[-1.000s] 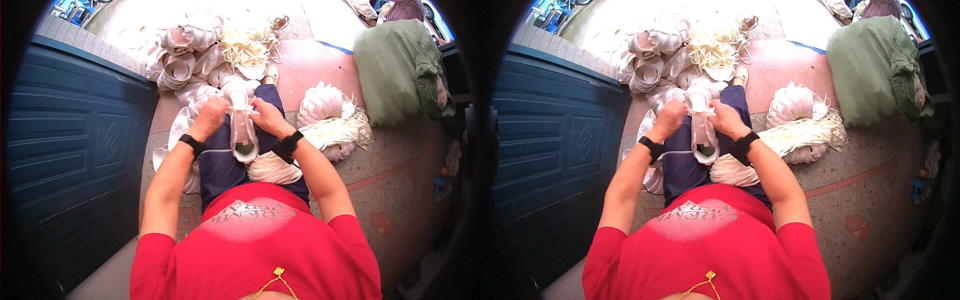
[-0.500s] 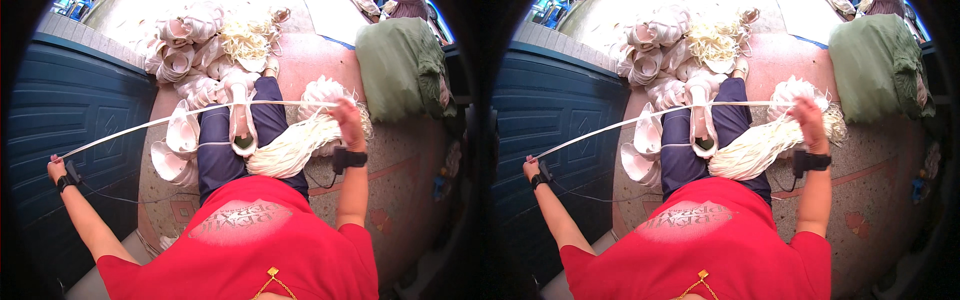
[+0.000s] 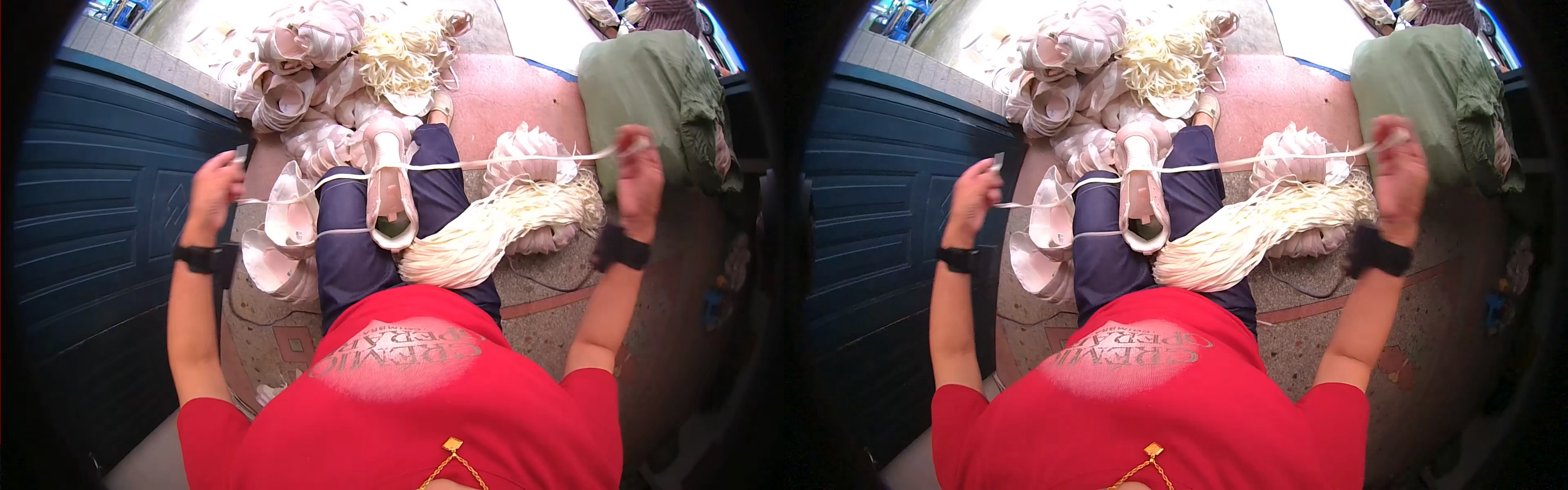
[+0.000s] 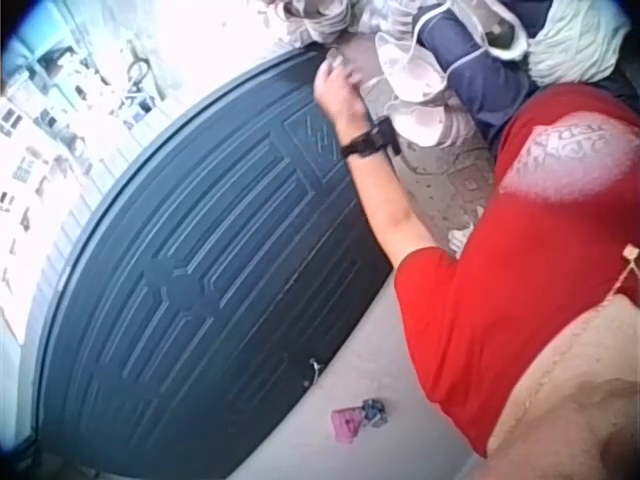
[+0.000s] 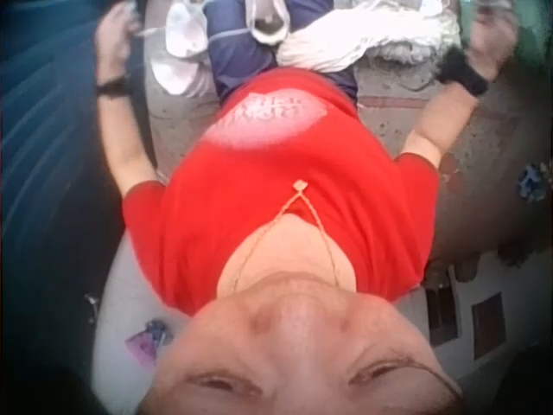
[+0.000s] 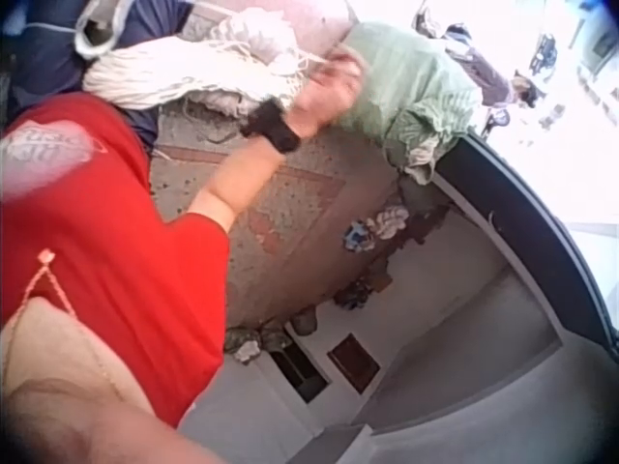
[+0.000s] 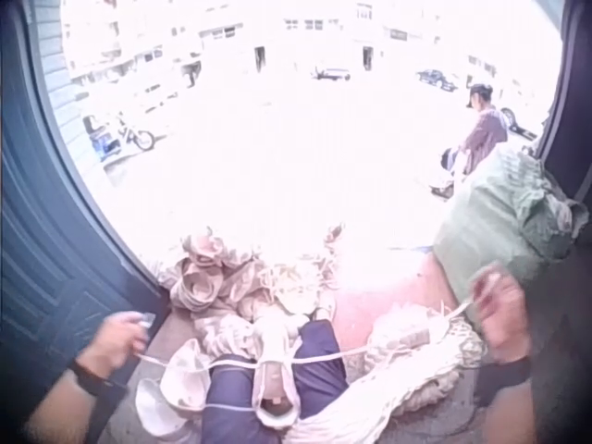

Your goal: Lacing and preparing shoe uppers for further manufacturing steps.

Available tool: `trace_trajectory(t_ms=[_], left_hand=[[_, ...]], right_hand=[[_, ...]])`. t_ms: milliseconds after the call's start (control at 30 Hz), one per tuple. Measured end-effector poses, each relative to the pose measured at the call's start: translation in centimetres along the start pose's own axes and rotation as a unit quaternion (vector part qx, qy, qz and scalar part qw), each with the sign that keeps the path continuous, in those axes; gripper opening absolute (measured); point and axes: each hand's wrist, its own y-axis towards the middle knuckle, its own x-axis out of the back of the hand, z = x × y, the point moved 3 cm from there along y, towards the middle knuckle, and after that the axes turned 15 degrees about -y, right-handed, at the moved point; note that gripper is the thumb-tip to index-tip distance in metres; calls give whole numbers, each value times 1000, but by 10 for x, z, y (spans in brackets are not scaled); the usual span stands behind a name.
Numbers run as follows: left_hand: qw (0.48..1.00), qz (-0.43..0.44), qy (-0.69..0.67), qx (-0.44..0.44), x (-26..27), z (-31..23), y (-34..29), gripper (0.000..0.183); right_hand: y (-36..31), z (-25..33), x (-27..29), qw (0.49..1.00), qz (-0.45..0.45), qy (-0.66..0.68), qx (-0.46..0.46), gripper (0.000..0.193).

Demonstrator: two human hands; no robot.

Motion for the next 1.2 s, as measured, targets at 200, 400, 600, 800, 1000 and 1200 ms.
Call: trace_trajectory(t_ms=[200,400,600,800,1000,1200], left_hand=[[957,214,107,163,-144,76,-9,15],[960,174,90,199,-186,129,5,10],[972,168,3,165,-189,151,9,11],[980,124,-56,143,-193,151,0,11],[979,124,-79,142,-190,150,-3,9],[980,127,-67,141,-192,148,-4,10]], right_hand=[[-60,-96,-149,857,199,-385,278,9],[-84,-151,-216,853,357,-379,34,21],[-75,-159,-228,805,395,-443,5,21],[-73,-178,-227,810,347,-470,47,23],[-70,-171,-235,796,354,-487,67,25],[-68,-176,-236,795,334,-502,67,27]])
